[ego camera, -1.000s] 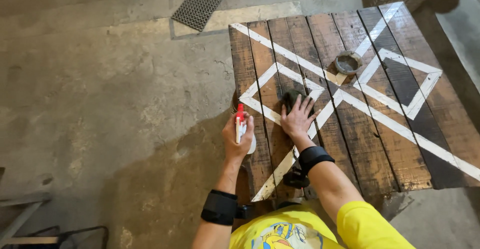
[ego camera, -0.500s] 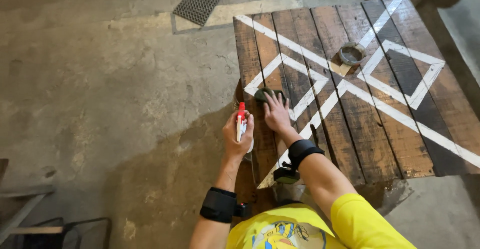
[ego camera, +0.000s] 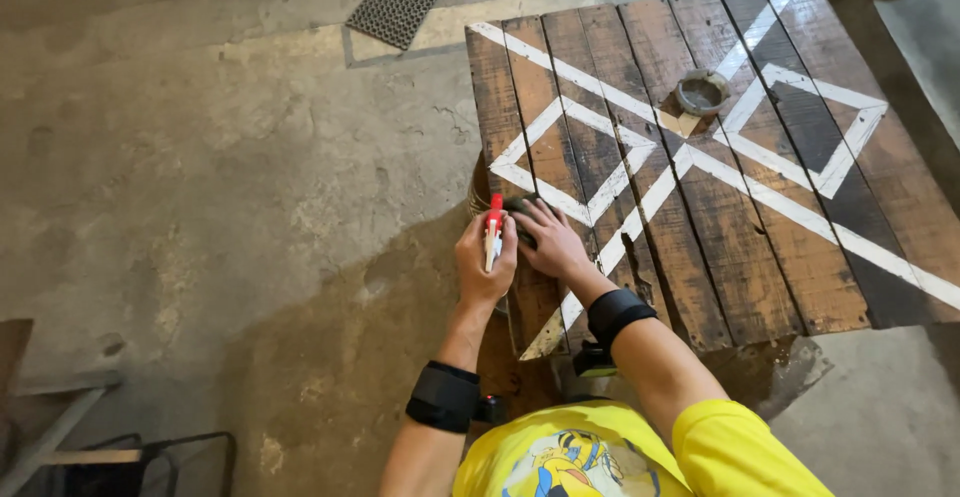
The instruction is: The person sprays a liquid from a bottle onto a small wooden stool and wipes it with a green cloth. They then move to a larger wooden table with white geometric patterns and repeatedly spray and wipe its surface.
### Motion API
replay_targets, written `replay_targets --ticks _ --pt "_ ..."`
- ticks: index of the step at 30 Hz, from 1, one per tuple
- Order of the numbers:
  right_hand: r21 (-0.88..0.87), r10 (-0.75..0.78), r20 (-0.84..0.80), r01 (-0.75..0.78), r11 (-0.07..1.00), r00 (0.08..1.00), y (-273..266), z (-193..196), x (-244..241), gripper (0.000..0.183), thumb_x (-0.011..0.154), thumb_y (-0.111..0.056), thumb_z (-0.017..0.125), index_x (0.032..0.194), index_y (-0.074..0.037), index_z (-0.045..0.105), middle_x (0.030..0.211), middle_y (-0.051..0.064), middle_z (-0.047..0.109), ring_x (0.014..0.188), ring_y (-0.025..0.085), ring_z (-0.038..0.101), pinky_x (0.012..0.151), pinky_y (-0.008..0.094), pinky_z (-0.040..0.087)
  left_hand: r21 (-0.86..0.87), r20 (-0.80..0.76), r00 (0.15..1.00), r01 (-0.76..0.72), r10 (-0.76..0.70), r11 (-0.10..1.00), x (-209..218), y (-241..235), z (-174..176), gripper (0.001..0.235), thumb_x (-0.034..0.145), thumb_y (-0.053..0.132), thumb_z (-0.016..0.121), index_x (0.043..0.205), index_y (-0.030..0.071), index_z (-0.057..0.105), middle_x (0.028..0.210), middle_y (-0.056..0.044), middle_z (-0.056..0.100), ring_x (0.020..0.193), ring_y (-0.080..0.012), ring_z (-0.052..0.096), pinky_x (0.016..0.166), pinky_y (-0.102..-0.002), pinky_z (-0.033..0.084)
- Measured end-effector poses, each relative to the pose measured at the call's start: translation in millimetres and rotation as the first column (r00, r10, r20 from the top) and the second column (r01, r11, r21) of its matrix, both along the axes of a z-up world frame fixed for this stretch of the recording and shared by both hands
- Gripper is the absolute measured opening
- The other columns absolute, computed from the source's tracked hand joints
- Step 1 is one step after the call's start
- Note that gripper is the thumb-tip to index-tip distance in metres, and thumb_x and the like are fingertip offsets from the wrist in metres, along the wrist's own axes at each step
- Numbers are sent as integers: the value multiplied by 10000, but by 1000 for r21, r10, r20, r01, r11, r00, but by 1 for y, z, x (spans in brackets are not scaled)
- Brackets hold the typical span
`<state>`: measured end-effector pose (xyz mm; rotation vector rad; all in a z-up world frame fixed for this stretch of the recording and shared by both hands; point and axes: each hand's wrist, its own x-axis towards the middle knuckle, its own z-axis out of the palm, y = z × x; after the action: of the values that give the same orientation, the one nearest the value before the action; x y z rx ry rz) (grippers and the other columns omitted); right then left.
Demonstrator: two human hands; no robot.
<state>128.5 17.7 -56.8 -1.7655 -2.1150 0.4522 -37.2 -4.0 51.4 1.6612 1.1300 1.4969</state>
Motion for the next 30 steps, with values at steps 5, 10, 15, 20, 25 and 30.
replay_targets --ticks 5,10,15,20,25,30 --pt "-31 -221 58 223 974 974 5 -33 37 602 990 -419 525 1534 -187 414 1652 116 317 1536 322 258 1239 548 145 -65 8 1000 1 0 998 8 2 12 188 962 175 699 1047 7 702 878 -141 743 769 -250 736 712 -359 572" --pt "-112 -381 211 410 905 900 -6 -41 83 617 1025 -468 391 1580 -209 315 1689 87 220 1565 258 155 1248 581 18 -5 1 1000 -6 6 1000 18 1 10 184 952 157 712 1048 1 696 890 -142 733 790 -236 726 722 -357 570" --pt "-37 -509 308 545 838 804 -12 -62 95 662 1036 -479 371 1587 -117 304 1680 161 223 1565 332 115 1216 614 12 -147 50 999 -11 18 989 13 -1 4 144 962 155 705 1009 20 723 806 -124 718 707 -214 683 658 -347 540" --pt "74 -521 91 516 853 848 -8 -89 89 581 1073 -397 419 1580 -118 366 1677 215 276 1563 415 174 1259 544 106 -61 43 997 -56 59 997 -2 -1 -3 139 970 158 695 1009 25 700 817 -107 720 725 -184 697 678 -330 553" --pt "89 -414 -31 415 906 910 1 -79 45 540 1057 -328 438 1577 -189 399 1662 184 304 1539 436 223 1253 543 149 -54 35 995 -92 94 994 -12 0 -8 138 968 147 687 1009 17 702 834 -109 723 729 -185 693 681 -331 553" --pt "81 -308 -58 312 947 950 2 -68 1 500 1040 -322 486 1530 -225 475 1652 174 302 1521 449 231 1221 583 155 -121 22 996 -85 89 989 -18 -8 -9 144 960 158 698 993 18 707 810 -104 725 706 -182 682 666 -333 550"
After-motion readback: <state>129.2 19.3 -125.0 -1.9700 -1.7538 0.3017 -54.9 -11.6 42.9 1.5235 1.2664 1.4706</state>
